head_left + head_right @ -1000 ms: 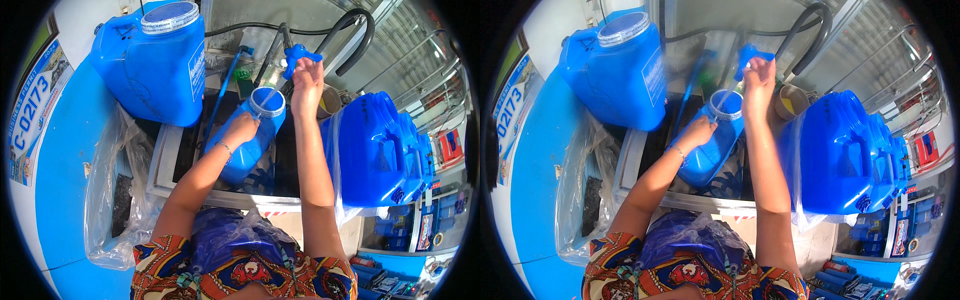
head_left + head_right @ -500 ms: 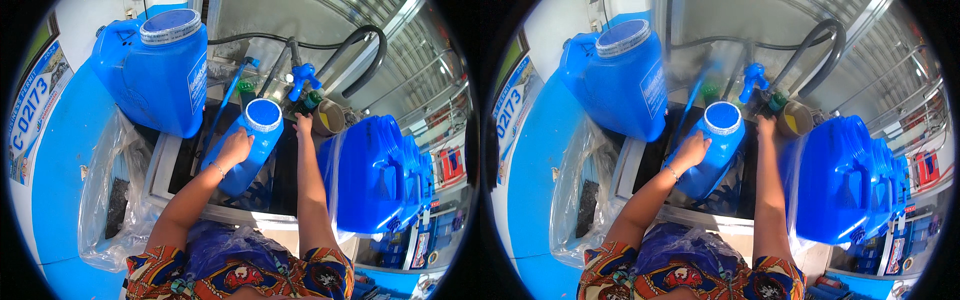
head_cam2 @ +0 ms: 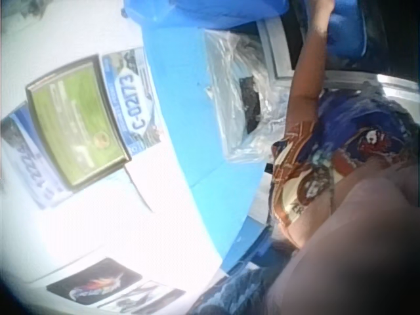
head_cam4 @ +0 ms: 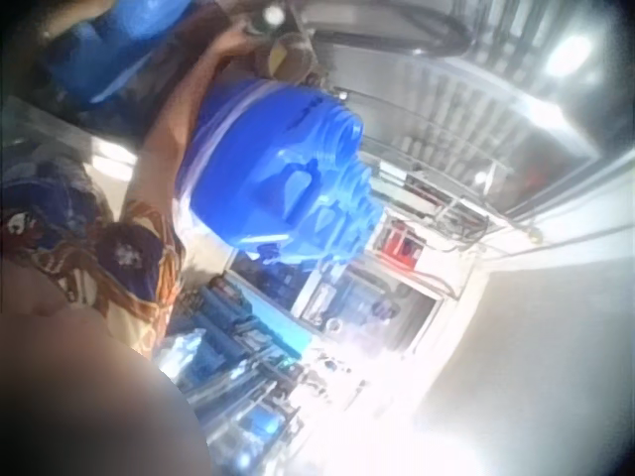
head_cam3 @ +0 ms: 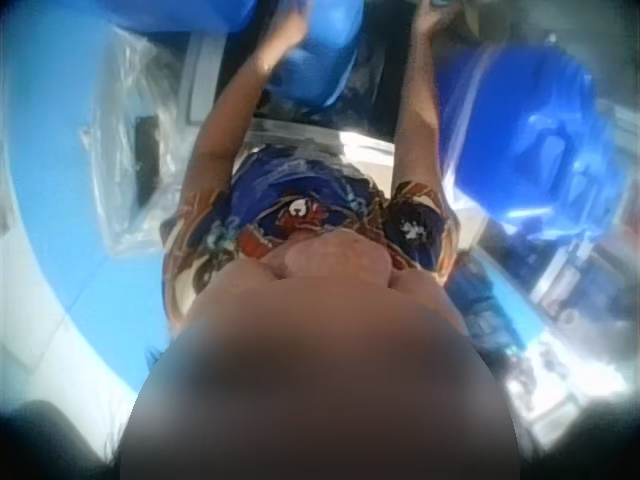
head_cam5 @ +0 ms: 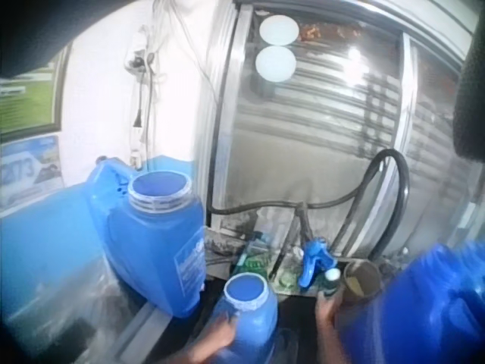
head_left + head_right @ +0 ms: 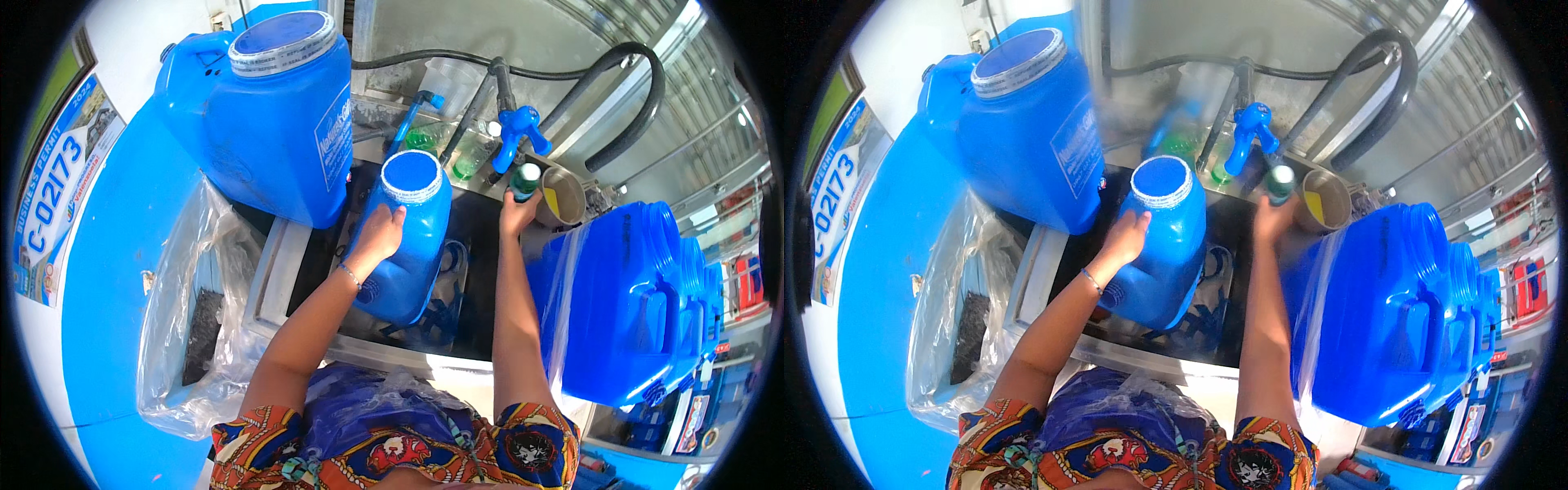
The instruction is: The person handles several large blue plastic water jugs, placing them into clear plastic bags and arranging them on a metal counter. They use a red heat gun to shrink-wrap the bags around the jugs, then rinse a jug under a tap and place it with the others. The person also applies a label to one of the jugs.
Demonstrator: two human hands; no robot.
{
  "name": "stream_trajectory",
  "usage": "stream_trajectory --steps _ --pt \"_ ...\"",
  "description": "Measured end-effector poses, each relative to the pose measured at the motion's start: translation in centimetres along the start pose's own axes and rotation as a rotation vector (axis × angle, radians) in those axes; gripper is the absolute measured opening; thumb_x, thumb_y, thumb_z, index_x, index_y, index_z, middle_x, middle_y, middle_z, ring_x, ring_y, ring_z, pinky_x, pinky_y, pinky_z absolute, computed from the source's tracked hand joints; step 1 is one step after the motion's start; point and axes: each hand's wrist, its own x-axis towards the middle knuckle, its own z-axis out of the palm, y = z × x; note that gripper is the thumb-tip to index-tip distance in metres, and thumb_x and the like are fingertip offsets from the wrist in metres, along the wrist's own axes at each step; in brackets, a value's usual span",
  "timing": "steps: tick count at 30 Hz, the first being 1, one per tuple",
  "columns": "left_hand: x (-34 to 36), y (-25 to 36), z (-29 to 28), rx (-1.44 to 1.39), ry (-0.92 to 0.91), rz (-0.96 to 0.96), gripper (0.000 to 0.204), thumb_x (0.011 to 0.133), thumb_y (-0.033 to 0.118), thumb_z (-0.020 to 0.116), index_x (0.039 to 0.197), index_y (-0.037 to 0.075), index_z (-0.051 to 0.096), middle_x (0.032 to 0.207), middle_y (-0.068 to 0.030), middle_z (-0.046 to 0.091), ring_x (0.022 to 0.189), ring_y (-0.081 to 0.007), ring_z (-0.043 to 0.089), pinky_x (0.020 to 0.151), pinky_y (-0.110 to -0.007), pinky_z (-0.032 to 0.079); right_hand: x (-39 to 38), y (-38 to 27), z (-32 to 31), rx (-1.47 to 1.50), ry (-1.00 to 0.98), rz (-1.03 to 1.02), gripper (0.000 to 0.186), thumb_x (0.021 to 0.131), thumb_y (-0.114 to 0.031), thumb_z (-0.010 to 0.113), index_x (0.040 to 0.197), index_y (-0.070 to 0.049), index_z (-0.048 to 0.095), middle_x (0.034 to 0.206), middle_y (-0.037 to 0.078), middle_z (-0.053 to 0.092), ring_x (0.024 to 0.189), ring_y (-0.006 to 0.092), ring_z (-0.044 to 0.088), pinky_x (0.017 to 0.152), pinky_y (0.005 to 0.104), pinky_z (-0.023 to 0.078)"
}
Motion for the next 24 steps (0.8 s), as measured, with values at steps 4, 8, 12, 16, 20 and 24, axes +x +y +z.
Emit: stream_trajectory --steps 4,8,12,16,20,24 --pt "0.3 0.9 1.0 -0.052 0.047 0.051 0.048 0.100 0.034 0.045 0.097 -0.012 0.057 0.102 -0.0388 0.059 0.101 -0.0521 0.056 0.091 -0.056 0.043 -3.6 -6.9 -4.7 -0.422 -0.212 -0.648 0.066 0.063 -0.003 0.074 0.125 -0.018 0.060 0.125 0.003 0.058 0.133 0.0263 0.045 0.116 0.0611 0.013" --pt "-0.2 1.3 1.4 -0.043 0.073 0.149 0.042 0.098 0.028 0.047 0.096 -0.013 0.057 0.100 -0.0360 0.060 0.097 -0.0514 0.056 0.089 -0.057 0.043 -5.9 -11.5 -7.9 -0.477 -0.419 -0.806 0.048 0.077 -0.011 0.062 0.117 -0.036 0.067 0.121 -0.003 0.058 0.129 0.0213 0.048 0.112 0.0726 0.008" --pt "-0.8 1.2 1.2 -0.013 0.067 0.189 0.037 0.096 0.024 0.048 0.095 -0.012 0.057 0.099 -0.0329 0.059 0.096 -0.0493 0.055 0.088 -0.056 0.043 -7.6 -13.3 -9.2 -0.385 -0.386 -0.834 0.046 0.075 -0.010 0.063 0.114 -0.035 0.069 0.118 -0.004 0.059 0.123 0.0211 0.050 0.110 0.0732 0.008" --pt "-1.0 1.2 1.3 -0.006 0.030 0.143 0.034 0.096 0.021 0.049 0.095 -0.011 0.057 0.101 -0.0320 0.058 0.097 -0.0485 0.054 0.089 -0.055 0.043 -8.6 -13.5 -9.3 -0.431 -0.284 -0.638 0.059 0.060 -0.003 0.073 0.111 -0.033 0.070 0.114 -0.004 0.059 0.118 0.0226 0.051 0.112 0.0669 0.014" --pt "-1.2 1.1 1.8 -0.009 0.051 0.227 0.034 0.095 0.023 0.051 0.097 -0.011 0.056 0.099 -0.0331 0.058 0.097 -0.0489 0.054 0.089 -0.054 0.042 -9.0 -12.9 -9.7 -0.384 -0.367 -0.684 0.061 0.059 -0.002 0.072 0.113 -0.029 0.070 0.113 -0.001 0.060 0.117 0.0248 0.052 0.110 0.0650 0.020" --pt "-1.0 1.0 1.9 -0.045 0.097 0.232 0.034 0.095 0.023 0.053 0.100 -0.010 0.055 0.099 -0.0331 0.058 0.097 -0.0490 0.054 0.089 -0.054 0.042 -8.5 -11.4 -9.3 -0.226 -0.349 -0.385 0.061 0.058 0.002 0.071 0.114 -0.024 0.070 0.111 0.002 0.061 0.115 0.0278 0.053 0.106 0.0624 0.028"
